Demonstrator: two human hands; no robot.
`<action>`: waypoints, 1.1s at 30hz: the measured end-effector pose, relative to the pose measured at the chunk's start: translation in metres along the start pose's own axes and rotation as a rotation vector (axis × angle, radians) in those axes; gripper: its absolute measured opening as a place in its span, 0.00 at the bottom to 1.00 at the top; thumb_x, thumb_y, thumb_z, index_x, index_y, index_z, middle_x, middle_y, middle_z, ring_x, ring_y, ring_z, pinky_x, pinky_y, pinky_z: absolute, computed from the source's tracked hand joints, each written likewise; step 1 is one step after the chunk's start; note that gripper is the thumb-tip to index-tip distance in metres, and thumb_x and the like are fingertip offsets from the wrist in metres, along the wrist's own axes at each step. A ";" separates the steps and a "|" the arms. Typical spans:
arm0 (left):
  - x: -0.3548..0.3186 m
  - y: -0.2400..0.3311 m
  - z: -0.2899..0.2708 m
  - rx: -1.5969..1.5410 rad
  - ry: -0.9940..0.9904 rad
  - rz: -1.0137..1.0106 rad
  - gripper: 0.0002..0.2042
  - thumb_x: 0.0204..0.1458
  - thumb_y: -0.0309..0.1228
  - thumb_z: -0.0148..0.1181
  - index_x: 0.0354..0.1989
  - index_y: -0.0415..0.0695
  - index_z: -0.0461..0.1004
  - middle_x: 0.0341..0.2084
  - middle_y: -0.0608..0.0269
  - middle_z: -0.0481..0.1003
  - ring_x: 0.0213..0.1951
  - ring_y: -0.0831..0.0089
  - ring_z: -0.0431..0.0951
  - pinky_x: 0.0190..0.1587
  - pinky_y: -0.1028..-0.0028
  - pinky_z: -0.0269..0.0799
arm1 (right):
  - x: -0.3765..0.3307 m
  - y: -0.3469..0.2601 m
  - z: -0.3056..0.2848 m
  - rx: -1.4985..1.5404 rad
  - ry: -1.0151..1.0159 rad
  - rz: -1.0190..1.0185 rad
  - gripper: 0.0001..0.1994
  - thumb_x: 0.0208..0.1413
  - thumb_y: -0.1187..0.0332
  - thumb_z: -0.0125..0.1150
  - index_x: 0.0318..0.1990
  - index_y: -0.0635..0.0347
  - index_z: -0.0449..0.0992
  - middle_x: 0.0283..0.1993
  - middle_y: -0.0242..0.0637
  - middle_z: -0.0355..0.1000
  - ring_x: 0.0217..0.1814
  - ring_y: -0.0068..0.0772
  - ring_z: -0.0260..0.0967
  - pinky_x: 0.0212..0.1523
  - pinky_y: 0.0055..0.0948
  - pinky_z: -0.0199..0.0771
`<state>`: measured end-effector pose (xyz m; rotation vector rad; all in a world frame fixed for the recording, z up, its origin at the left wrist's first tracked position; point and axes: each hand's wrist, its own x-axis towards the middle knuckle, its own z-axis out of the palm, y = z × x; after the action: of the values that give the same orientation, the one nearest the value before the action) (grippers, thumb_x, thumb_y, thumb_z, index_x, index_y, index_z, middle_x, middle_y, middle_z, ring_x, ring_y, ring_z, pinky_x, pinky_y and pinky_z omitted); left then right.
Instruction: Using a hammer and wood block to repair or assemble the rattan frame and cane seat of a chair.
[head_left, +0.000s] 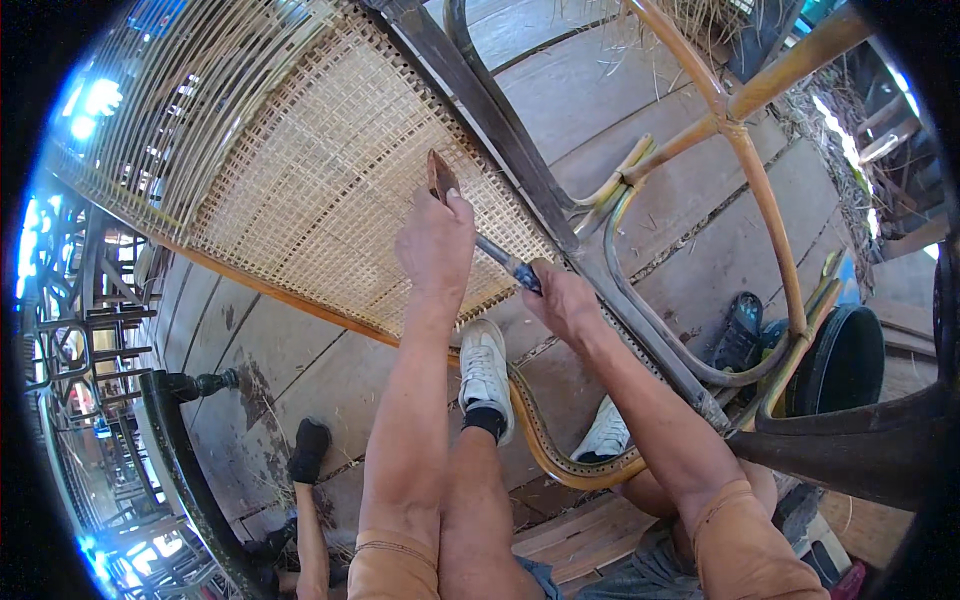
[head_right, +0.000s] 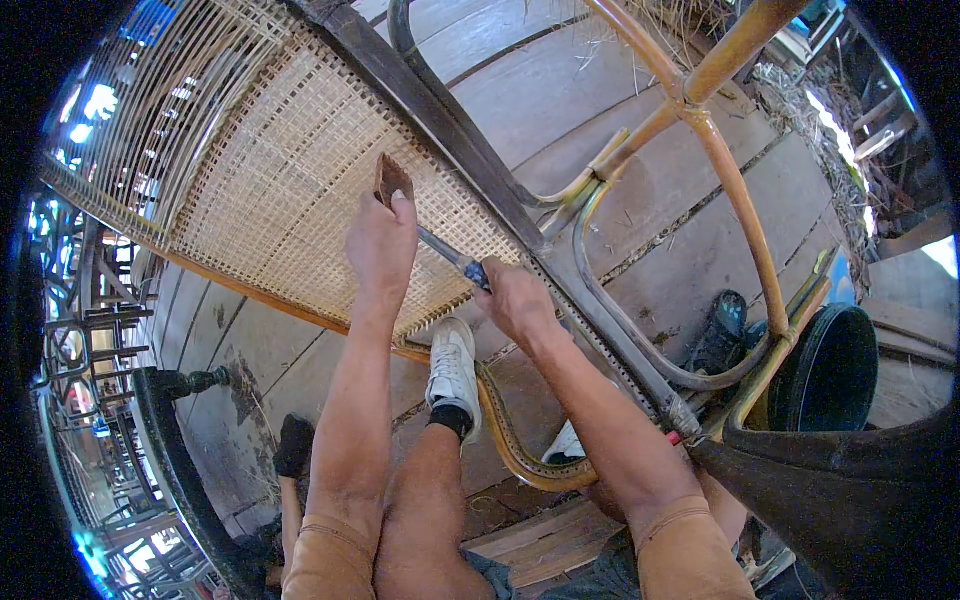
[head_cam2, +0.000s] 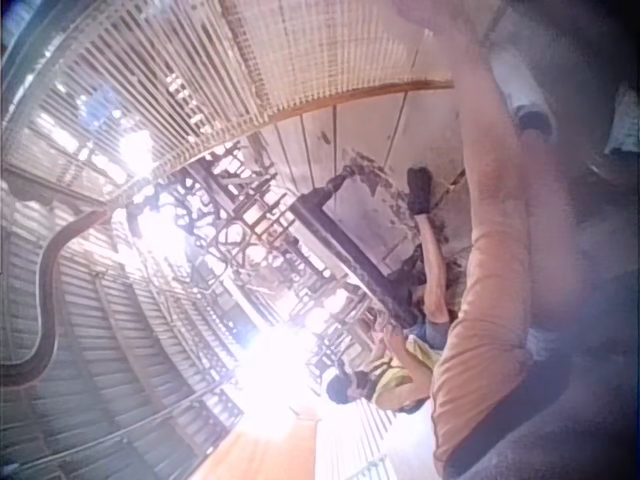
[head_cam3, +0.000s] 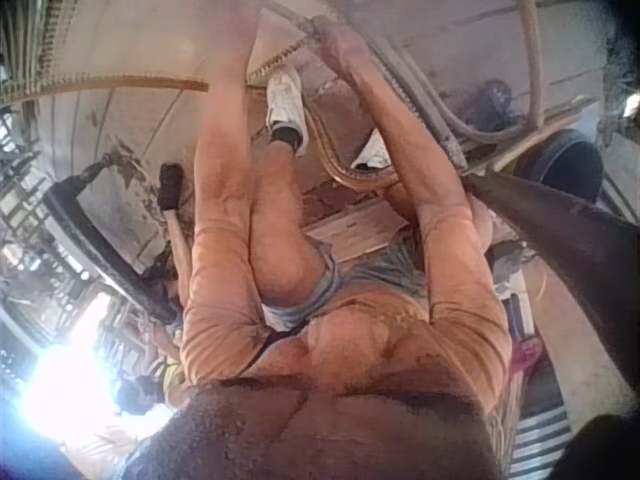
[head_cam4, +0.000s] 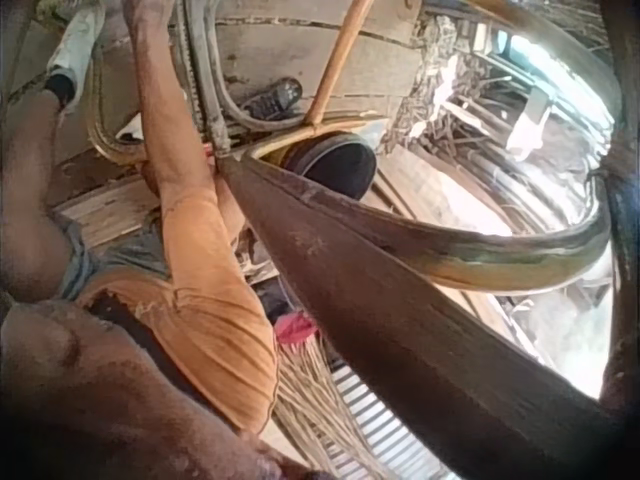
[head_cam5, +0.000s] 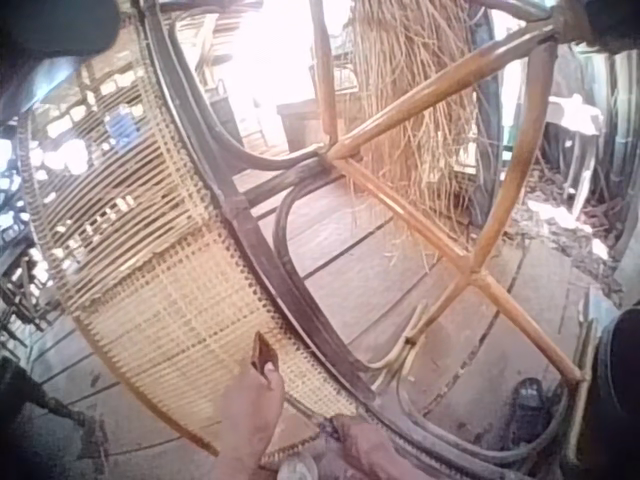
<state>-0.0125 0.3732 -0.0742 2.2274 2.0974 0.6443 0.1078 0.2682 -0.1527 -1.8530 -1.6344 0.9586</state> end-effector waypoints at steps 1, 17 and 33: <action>-0.001 0.000 0.001 -0.003 0.000 0.001 0.16 0.52 0.40 0.48 0.34 0.35 0.68 0.22 0.43 0.75 0.28 0.47 0.76 0.35 0.54 0.71 | 0.001 0.000 -0.001 -0.015 0.038 0.006 0.10 0.49 0.64 0.56 0.34 0.60 0.67 0.28 0.53 0.71 0.34 0.55 0.70 0.34 0.47 0.68; -0.024 -0.017 0.008 -0.177 -0.086 -0.012 0.17 0.51 0.39 0.48 0.36 0.34 0.68 0.24 0.38 0.74 0.29 0.43 0.75 0.36 0.51 0.69 | -0.039 0.031 0.032 -0.048 -0.015 0.043 0.12 0.49 0.63 0.56 0.37 0.59 0.66 0.30 0.50 0.71 0.37 0.55 0.70 0.36 0.47 0.68; -0.023 -0.003 0.031 -0.079 -0.098 -0.091 0.16 0.52 0.39 0.46 0.35 0.35 0.66 0.23 0.40 0.74 0.28 0.45 0.76 0.35 0.52 0.70 | -0.016 0.039 0.031 -0.054 0.018 0.052 0.11 0.47 0.64 0.56 0.35 0.59 0.67 0.28 0.52 0.70 0.34 0.55 0.70 0.33 0.47 0.68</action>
<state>-0.0061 0.3599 -0.1100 2.0659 2.0744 0.5886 0.1086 0.2435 -0.1982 -1.9436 -1.6234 0.9253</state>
